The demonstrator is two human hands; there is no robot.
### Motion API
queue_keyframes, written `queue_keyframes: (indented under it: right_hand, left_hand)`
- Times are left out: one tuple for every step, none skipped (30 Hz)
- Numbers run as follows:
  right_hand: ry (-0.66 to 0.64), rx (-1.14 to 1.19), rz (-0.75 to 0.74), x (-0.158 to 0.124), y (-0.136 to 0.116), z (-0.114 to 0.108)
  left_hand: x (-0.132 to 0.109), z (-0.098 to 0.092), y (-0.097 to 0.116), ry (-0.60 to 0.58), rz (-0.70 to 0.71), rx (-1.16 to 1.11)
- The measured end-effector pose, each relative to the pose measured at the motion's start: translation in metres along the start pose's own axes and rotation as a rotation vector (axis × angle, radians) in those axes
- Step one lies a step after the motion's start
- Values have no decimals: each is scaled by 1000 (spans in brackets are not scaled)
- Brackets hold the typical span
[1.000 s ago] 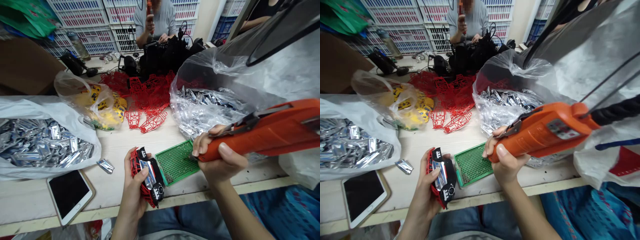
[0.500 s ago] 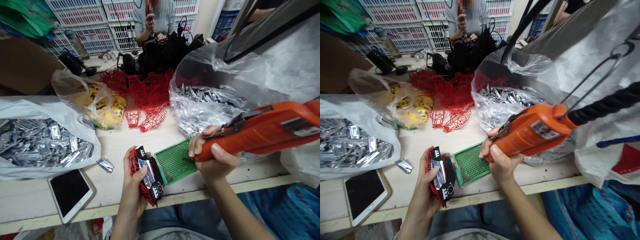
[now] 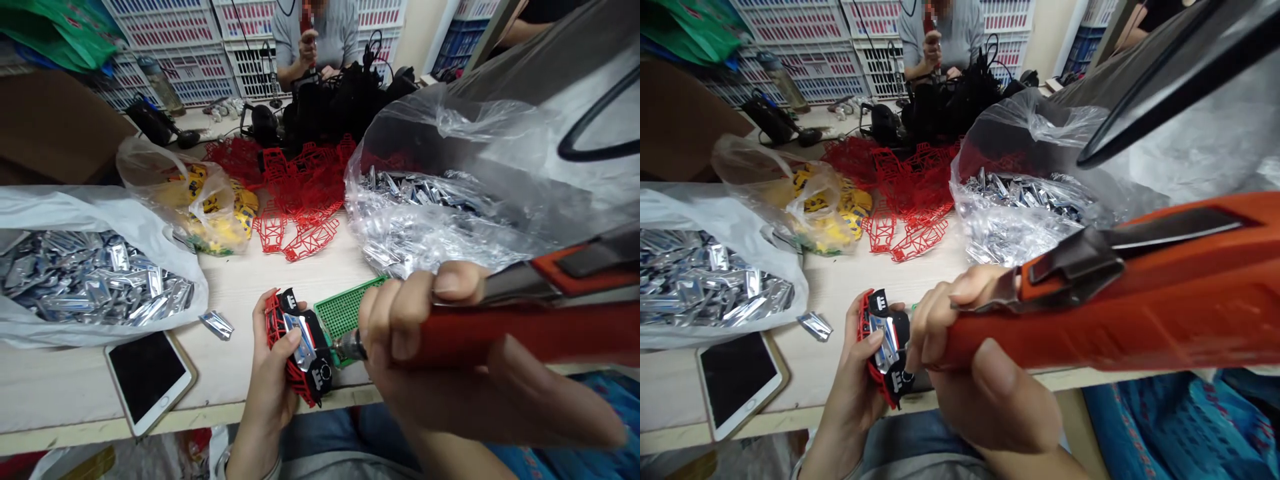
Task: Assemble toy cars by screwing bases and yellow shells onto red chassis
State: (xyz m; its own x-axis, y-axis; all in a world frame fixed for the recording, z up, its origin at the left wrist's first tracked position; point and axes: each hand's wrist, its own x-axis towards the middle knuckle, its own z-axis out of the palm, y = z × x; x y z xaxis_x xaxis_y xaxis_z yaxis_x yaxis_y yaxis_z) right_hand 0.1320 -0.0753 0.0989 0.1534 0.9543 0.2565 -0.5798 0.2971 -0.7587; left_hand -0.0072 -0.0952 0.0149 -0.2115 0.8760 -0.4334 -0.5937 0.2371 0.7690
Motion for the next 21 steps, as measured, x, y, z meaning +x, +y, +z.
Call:
queue_keyframes:
  right_hand:
    - [5,18,17,0,2,3]
    - [8,33,27,0,4,4]
    - [9,45,34,-1,6,5]
    - [7,58,37,-1,6,5]
    - [1,69,48,-1,7,5]
    - [-10,74,68,-1,7,4]
    - [-18,79,81,-1,6,4]
    - [-40,80,94,0,6,4]
    - [-70,74,101,0,6,5]
    - [-94,63,95,0,6,5]
    - [-102,43,82,0,7,6]
    - [-98,19,60,0,9,6]
    - [-88,-1,31,-1,11,6]
    - [-84,-13,4,-2,14,6]
    - [-88,-11,-17,-3,16,5]
    - [-114,2,-28,-5,19,4]
    - [-151,19,-32,-6,23,2]
    - [-177,38,-37,-7,25,1]
    - [-189,49,-40,-8,28,1]
    - [-190,50,-44,-8,30,1]
    - [-179,44,-53,-8,31,2]
  left_hand:
    - [0,0,0,-2,0,0]
    - [0,0,0,-7,-2,-1]
    - [0,0,0,-14,-4,-3]
    - [0,-1,0,-22,-7,-6]
    - [1,-2,-1,-28,-10,-10]
    - [1,-3,-1,-34,-12,-15]
    - [2,-3,-2,-38,-13,-20]
    - [3,-4,-2,-41,-15,-24]
    - [3,-5,-2,-43,-18,-27]
    - [3,-5,-3,-43,-20,-29]
    - [3,-5,-3,-43,-20,-31]
    - [4,-5,-3,-41,-18,-33]
    - [4,-6,-3,-37,-14,-34]
    - [4,-6,-3,-31,-10,-33]
    - [5,-7,-3,-25,-5,-30]
    - [6,-7,-3,-18,0,-27]
    - [7,-8,-4,-10,5,-23]
    - [8,-9,-5,-5,8,-20]
    - [9,-10,-5,2,12,-19]
    - [9,-10,-6,11,17,-21]
    - [9,-10,-6,22,23,-23]
